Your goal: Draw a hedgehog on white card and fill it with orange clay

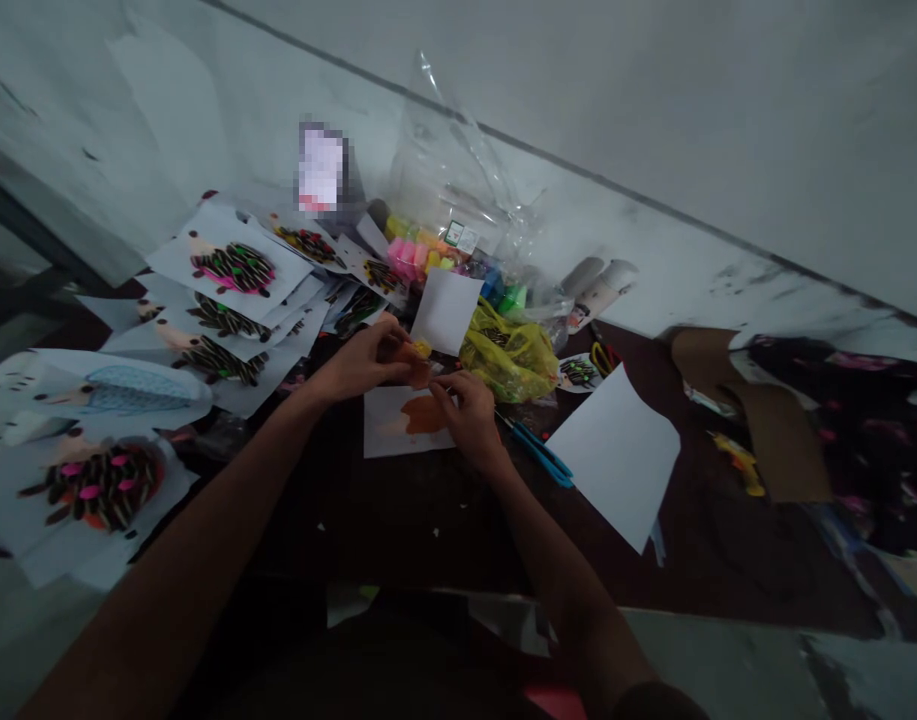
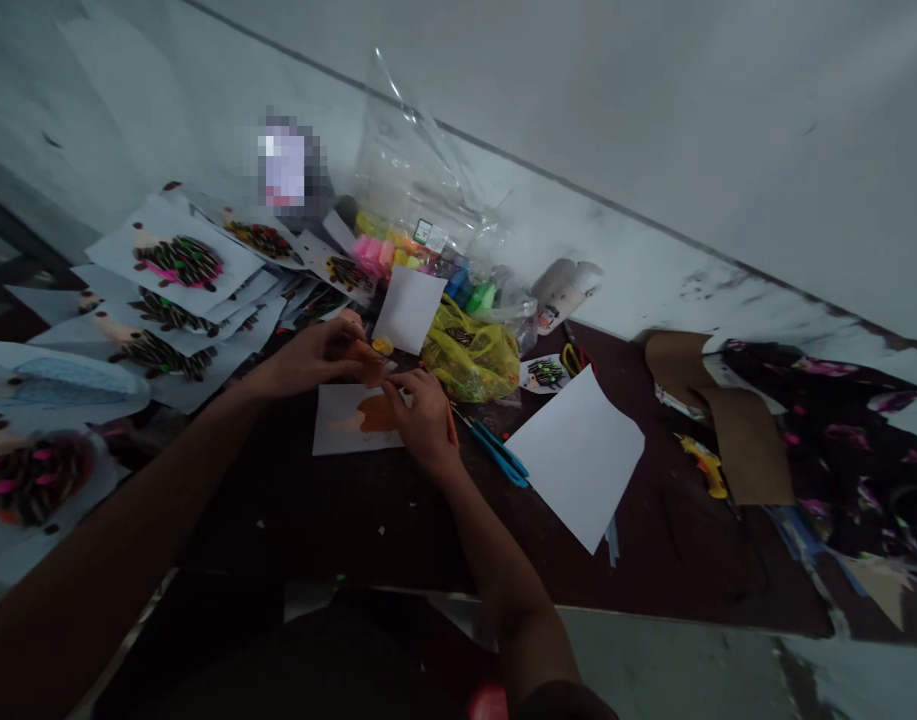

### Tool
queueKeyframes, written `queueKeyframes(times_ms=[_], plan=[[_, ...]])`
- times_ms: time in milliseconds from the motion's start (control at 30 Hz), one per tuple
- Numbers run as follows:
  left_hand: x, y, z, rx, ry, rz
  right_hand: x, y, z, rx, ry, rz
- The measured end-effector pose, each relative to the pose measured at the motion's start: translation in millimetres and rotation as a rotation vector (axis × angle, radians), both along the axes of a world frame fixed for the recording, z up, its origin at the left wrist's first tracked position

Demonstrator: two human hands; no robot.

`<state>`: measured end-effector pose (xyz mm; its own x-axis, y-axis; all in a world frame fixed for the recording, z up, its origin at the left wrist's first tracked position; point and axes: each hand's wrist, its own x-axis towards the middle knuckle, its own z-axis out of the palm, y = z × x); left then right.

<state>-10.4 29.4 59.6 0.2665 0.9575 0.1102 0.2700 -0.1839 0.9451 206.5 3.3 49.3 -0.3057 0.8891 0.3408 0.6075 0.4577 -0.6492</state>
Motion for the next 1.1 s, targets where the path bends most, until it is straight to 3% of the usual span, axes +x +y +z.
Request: queueKeyframes(times_ms=[167,400,533,667,800,1100], plan=[[14,-10,4.2,-0.217,-0.179,-0.023,1,1,-2.6,-0.190,0.319,-0.021],[21,-15,1.8,-0.344,-0.374,-0.066,6,7,-1.4,-0.386,0.576,0.044],[23,-16,-1.8,-0.385,-0.492,-0.076,4,4,-0.8,-0.334,0.560,0.007],[25,-17,-2.2,-0.391,-0.493,-0.022,1,-1,0.3,-0.126,0.485,-0.079],[26,-18,-3.1,-0.363,-0.474,0.014,2,-2,2.5,0.013,0.331,-0.002],[25,-16,-8.0,-0.339,-0.461,0.040,4,-3,-0.4,-0.167,0.364,0.089]])
